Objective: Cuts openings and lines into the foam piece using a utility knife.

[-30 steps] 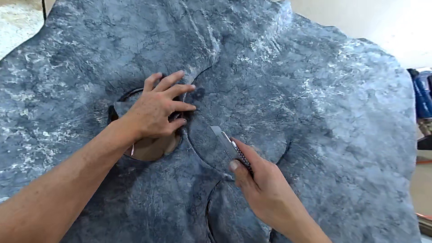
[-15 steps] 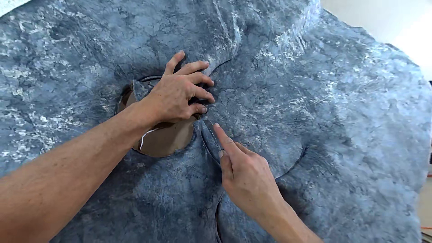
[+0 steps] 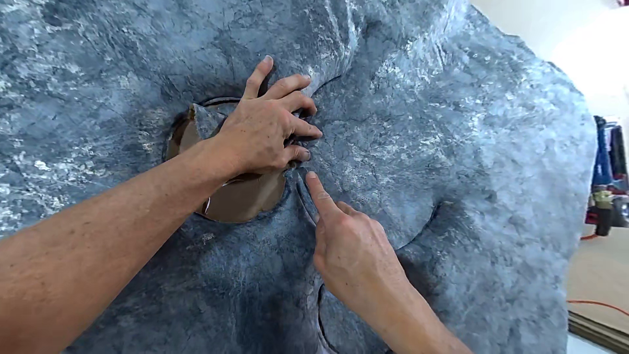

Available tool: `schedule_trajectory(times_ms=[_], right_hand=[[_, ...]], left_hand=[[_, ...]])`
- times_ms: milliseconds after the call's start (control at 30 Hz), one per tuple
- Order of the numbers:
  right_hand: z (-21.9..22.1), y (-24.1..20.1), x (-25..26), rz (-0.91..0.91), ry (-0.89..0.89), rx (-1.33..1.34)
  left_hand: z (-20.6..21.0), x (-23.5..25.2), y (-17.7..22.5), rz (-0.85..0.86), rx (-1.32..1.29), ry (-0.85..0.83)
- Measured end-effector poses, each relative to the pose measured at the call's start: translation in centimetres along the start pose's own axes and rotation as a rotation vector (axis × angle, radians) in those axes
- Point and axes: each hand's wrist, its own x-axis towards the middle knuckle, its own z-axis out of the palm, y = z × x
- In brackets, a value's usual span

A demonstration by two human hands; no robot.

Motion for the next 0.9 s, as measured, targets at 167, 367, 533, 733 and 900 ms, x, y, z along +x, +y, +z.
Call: schedule_trajectory(times_ms=[167, 367, 533, 733, 900], right_hand=[[-0.7, 0.0, 0.0, 0.001, -0.064, -0.053], [-0.8, 0.3, -0.4, -0.054, -0.071, -0.123], [-0.4, 0.8, -1.3, -0.076, -0.037, -0.125], [-0.5, 1.1, -2.5, -0.104, -0.080, -0.198], [-0.5, 3.3, -3.1, -0.163, -0.040, -0.018]], left_hand=[[-0.1, 0.0, 0.0, -0.004, 0.002, -0.011], [0.0, 0.1, 0.0, -0.002, 0.006, -0.008], [0.0, 0.1, -0.1, 0.001, 0.010, -0.006], [0.2, 0.0, -0.1, 0.016, 0.013, 0.012], [0.2, -0.2, -0.4, 0.024, 0.012, 0.005]])
